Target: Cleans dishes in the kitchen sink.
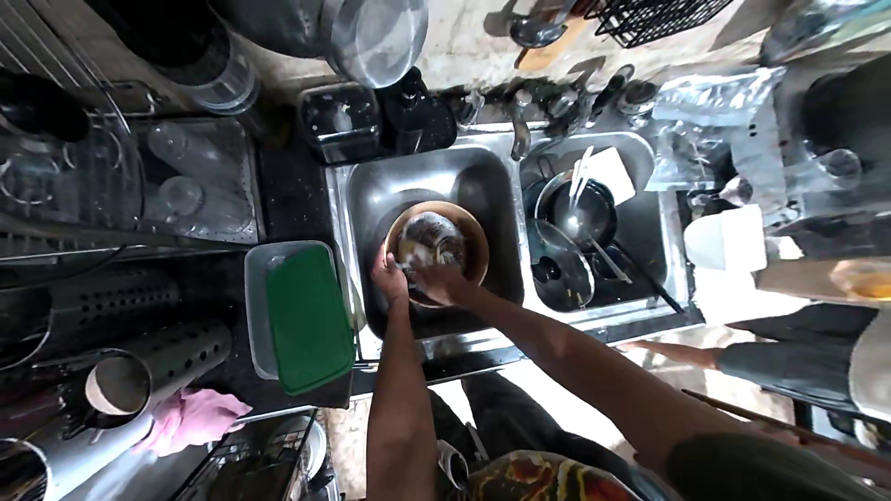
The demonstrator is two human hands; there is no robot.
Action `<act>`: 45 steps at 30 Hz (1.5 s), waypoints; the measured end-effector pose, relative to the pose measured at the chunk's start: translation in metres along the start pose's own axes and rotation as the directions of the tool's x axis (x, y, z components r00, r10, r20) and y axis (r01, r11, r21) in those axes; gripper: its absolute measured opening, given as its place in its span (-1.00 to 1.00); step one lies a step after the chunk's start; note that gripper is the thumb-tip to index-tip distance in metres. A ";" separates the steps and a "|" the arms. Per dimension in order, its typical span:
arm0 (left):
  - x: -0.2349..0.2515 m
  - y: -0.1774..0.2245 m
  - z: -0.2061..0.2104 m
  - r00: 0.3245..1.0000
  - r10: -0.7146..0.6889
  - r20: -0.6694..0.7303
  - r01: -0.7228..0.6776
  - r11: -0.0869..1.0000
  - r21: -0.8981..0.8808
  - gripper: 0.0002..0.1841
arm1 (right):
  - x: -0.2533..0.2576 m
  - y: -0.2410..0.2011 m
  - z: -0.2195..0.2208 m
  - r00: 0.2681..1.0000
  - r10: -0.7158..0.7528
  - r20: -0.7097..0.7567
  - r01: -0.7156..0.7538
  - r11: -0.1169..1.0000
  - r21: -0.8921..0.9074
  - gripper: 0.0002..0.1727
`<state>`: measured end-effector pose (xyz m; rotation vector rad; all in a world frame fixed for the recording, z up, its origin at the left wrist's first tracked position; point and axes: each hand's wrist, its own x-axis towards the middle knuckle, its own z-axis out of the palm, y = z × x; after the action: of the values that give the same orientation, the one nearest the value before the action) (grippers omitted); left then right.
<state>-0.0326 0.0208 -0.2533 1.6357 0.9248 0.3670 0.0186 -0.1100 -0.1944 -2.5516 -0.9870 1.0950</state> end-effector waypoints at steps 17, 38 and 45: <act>-0.002 0.003 0.000 1.000 0.014 0.011 -0.013 0.999 -0.041 -0.61 | -0.032 0.018 -0.010 0.958 0.277 -0.080 -0.281 0.959 -0.045 -0.44; -0.001 0.003 0.001 0.999 -0.026 0.042 0.024 0.999 0.046 -0.58 | -0.024 0.047 -0.035 0.880 0.469 -0.073 -0.474 0.871 -0.130 -0.60; -0.002 0.001 0.002 0.998 -0.043 0.046 0.042 0.999 0.012 -0.58 | -0.001 -0.013 0.008 0.989 0.149 0.023 -0.145 0.893 0.426 -0.63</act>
<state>-0.0325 0.0181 -0.2526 1.6255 0.9269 0.2948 0.0056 -0.1015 -0.1942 -2.2910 -0.4831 1.1816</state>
